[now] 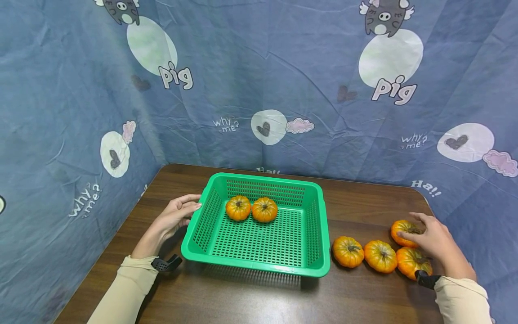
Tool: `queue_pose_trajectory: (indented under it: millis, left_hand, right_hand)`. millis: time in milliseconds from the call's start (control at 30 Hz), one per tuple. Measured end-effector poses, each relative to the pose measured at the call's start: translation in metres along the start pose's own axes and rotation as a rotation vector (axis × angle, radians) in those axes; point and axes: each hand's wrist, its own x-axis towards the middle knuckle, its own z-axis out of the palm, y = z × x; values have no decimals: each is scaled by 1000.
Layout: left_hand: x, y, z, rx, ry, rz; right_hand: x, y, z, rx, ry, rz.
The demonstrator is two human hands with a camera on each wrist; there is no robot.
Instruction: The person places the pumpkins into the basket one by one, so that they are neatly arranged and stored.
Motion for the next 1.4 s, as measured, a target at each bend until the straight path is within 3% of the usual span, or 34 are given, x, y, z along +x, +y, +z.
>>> queue_pose_trajectory:
  millis: [500, 867, 1400]
  left_hand:
    - [0, 1, 0, 0, 13, -7]
    - [0, 0, 1, 11, 12, -2]
    - [0, 0, 1, 12, 16, -13]
  right_hand:
    - [-6, 8, 6, 42, -41, 38]
    - [-8, 11, 12, 52, -8, 46]
    - [-3, -12, 11, 73, 12, 30]
